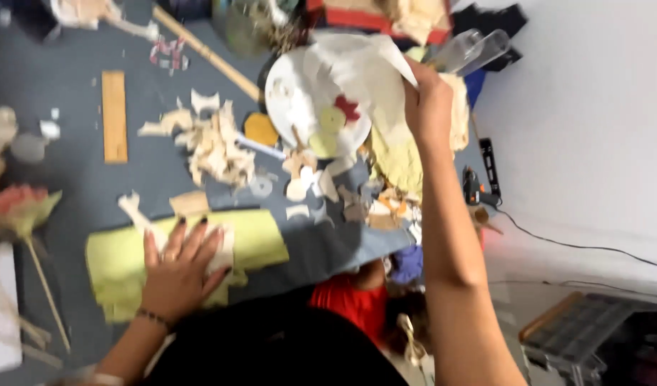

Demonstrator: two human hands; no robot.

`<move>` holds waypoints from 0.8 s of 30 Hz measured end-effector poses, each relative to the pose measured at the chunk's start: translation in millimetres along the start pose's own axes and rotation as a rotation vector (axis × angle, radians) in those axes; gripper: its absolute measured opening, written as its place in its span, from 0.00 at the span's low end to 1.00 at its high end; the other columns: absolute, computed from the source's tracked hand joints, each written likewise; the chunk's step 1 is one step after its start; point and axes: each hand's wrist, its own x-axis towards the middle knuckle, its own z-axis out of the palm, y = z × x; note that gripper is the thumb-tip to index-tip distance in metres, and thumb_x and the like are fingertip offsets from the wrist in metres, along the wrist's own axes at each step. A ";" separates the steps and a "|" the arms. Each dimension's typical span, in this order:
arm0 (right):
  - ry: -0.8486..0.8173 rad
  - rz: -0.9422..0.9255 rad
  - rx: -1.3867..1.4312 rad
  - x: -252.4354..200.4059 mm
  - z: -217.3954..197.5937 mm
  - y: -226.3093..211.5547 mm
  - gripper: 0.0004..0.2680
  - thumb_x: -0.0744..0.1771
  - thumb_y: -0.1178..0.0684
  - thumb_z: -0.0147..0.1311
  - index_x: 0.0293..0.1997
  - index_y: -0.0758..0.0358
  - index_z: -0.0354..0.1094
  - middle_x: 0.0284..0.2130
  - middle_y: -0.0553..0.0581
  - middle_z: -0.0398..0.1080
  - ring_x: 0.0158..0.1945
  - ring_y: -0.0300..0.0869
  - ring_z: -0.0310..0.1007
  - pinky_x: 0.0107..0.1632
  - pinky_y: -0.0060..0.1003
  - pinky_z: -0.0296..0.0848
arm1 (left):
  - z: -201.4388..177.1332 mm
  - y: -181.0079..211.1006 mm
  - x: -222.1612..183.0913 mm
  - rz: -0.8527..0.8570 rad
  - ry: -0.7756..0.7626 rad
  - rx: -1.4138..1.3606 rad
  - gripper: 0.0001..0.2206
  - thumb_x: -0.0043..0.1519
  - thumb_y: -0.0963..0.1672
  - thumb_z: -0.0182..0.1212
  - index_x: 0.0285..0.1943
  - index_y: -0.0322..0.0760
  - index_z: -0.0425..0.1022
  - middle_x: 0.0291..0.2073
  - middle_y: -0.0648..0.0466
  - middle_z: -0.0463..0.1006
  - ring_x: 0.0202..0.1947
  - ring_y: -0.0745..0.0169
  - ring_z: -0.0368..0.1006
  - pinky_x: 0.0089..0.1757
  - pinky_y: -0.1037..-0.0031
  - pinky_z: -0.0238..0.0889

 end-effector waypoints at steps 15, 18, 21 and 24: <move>-0.094 0.445 0.869 -97.5 34.9 -166.3 0.05 0.70 0.53 0.55 0.39 0.61 0.73 0.24 0.51 0.73 0.28 0.33 0.71 0.37 0.31 0.74 | -60.2 -24.9 20.4 -0.295 0.039 -0.882 0.34 0.60 0.53 0.58 0.77 0.43 0.60 0.74 0.45 0.61 0.75 0.40 0.50 0.67 0.39 0.37; -0.236 0.644 0.981 -124.2 67.6 -217.0 0.07 0.69 0.47 0.58 0.37 0.58 0.74 0.23 0.51 0.75 0.25 0.33 0.73 0.32 0.29 0.76 | -77.3 -39.4 19.0 -0.490 0.048 -1.400 0.43 0.56 0.54 0.61 0.79 0.35 0.51 0.75 0.40 0.56 0.75 0.39 0.49 0.67 0.43 0.39; -0.361 0.768 1.137 -160.3 97.3 -248.8 0.08 0.68 0.45 0.60 0.38 0.57 0.76 0.24 0.52 0.77 0.25 0.34 0.77 0.30 0.30 0.78 | -110.5 -43.6 22.0 -0.679 0.033 -1.583 0.47 0.53 0.52 0.64 0.81 0.35 0.45 0.73 0.36 0.58 0.71 0.41 0.54 0.64 0.47 0.47; -0.467 0.730 1.327 -201.7 121.3 -258.6 0.09 0.67 0.49 0.62 0.48 0.59 0.71 0.34 0.54 0.78 0.36 0.36 0.78 0.38 0.32 0.79 | -118.9 -44.3 15.0 -0.876 -0.052 -1.431 0.36 0.53 0.46 0.70 0.73 0.38 0.62 0.56 0.39 0.74 0.57 0.49 0.71 0.53 0.55 0.63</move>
